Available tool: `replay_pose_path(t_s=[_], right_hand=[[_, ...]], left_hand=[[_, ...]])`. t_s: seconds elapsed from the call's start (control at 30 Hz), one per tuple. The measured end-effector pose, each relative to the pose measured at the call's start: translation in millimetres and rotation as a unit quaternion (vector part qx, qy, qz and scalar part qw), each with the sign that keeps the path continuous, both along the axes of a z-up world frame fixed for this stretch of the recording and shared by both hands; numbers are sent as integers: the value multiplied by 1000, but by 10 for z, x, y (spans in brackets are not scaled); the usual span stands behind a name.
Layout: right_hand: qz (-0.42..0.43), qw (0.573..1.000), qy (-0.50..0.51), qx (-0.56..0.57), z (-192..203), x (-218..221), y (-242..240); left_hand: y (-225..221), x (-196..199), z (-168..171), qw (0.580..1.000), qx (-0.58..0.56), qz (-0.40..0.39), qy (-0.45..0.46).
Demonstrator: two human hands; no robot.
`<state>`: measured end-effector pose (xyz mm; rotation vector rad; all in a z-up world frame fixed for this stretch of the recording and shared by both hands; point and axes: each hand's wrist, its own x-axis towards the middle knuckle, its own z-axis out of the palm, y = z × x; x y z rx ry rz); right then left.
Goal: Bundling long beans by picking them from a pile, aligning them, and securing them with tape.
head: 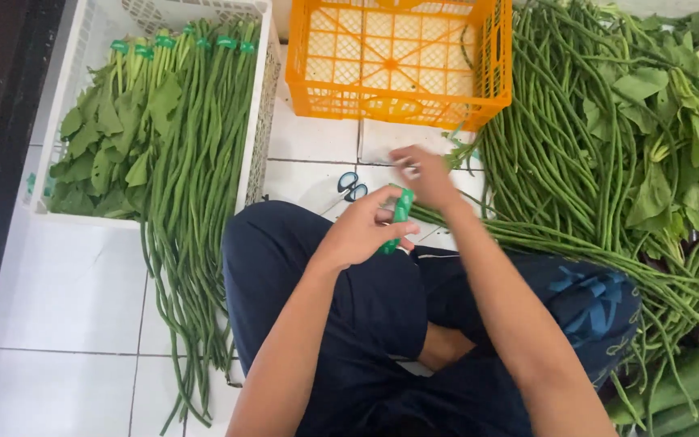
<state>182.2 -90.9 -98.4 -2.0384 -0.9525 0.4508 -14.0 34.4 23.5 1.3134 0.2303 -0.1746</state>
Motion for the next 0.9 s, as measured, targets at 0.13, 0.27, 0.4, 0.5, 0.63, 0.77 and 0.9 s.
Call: replay_pose_path(t_s=[0.13, 0.27, 0.4, 0.5, 0.63, 0.77, 0.9], right_hand=[[152, 982, -44, -105, 535, -433, 352], [158, 973, -89, -141, 524, -589, 460], [160, 961, -133, -182, 508, -684, 412], [160, 949, -170, -211, 521, -726, 361], [162, 930, -218, -246, 538, -793, 309], [162, 910, -266, -275, 536, -845, 293], [162, 885, -313, -305, 506, -827, 308]], left_hand=[[158, -76, 164, 1000, 20, 7, -5], [216, -85, 163, 998, 49, 39, -8], [228, -59, 144, 996, 67, 57, -10], [207, -69, 178, 996, 52, 70, -25], [176, -83, 115, 996, 13, 76, -47], [141, -103, 100, 995, -11, 79, -54], [122, -98, 67, 994, -37, 82, -54]])
